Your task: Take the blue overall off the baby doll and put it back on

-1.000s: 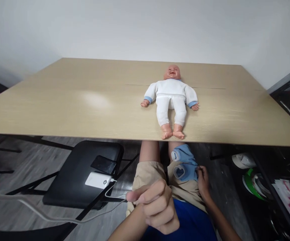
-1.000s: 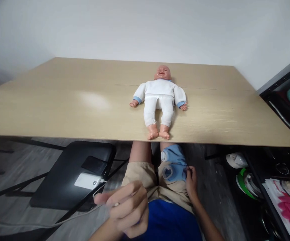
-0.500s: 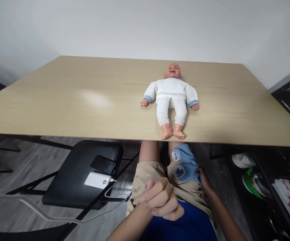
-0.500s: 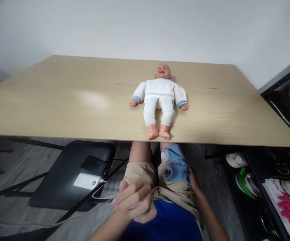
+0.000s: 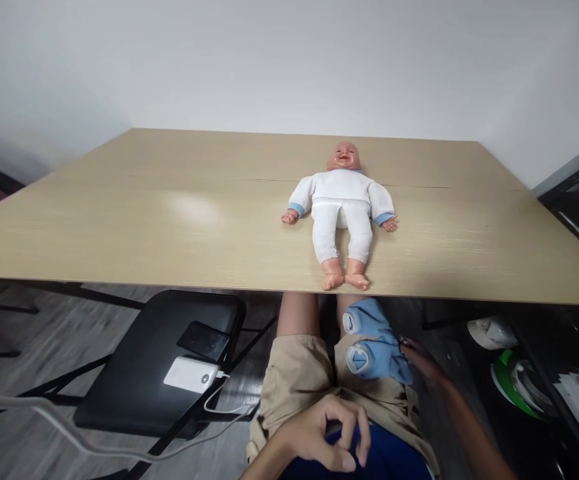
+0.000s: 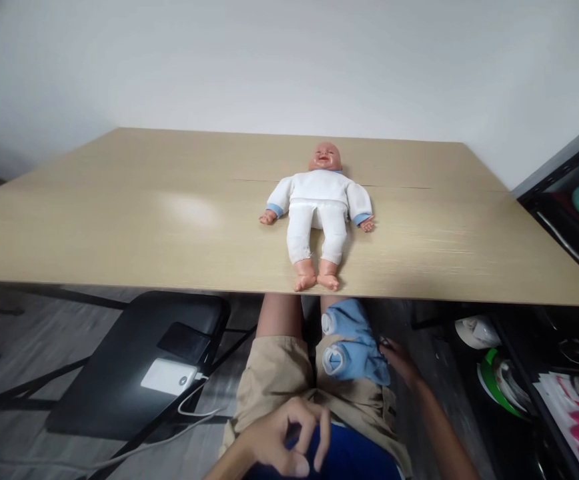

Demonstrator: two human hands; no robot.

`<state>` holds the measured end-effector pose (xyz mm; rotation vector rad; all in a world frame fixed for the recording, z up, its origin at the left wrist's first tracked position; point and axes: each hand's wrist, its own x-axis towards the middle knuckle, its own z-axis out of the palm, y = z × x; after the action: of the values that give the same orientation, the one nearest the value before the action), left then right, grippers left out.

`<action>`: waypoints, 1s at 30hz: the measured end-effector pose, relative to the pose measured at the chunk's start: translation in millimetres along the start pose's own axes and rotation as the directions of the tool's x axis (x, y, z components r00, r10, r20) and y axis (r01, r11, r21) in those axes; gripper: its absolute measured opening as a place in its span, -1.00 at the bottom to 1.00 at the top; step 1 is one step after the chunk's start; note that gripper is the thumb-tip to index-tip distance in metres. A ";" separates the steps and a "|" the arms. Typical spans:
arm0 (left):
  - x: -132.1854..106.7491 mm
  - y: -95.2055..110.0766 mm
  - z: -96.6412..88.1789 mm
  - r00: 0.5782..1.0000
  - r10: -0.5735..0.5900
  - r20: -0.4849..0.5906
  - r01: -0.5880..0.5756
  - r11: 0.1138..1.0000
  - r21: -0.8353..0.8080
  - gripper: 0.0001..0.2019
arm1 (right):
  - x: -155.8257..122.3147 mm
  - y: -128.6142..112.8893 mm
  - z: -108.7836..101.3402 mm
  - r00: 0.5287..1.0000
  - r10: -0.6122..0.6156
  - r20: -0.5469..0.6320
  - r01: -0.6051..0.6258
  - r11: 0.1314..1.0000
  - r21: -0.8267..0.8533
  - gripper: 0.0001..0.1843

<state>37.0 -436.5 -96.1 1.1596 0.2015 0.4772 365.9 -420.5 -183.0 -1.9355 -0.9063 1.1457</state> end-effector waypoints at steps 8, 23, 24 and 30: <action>15.4 45.6 -4.4 0.999 -0.015 -0.050 0.025 0.976 0.218 -0.50 | -30.1 -126.7 -28.4 0.894 -0.248 0.373 0.342 0.916 -0.210 -0.54; 143.6 303.0 -104.4 0.963 0.111 0.244 -0.244 0.738 0.629 -0.77 | -31.4 -415.7 -57.8 0.157 -0.803 0.575 0.946 0.289 0.146 -0.80; 148.8 313.9 -109.6 0.962 0.084 0.261 -0.238 0.728 0.643 -0.78 | -20.4 -423.3 -60.2 0.139 -0.809 0.571 0.955 0.262 0.139 -0.79; 174.8 361.0 -132.5 0.955 0.149 0.256 -0.294 0.586 0.756 -0.79 | 51.9 -436.6 -61.1 0.127 -0.841 0.525 0.906 0.315 0.284 -0.61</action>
<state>46.5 -132.6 197.1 2.1268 0.1158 0.5232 347.2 -168.1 181.6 -0.6060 -2.1256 0.8728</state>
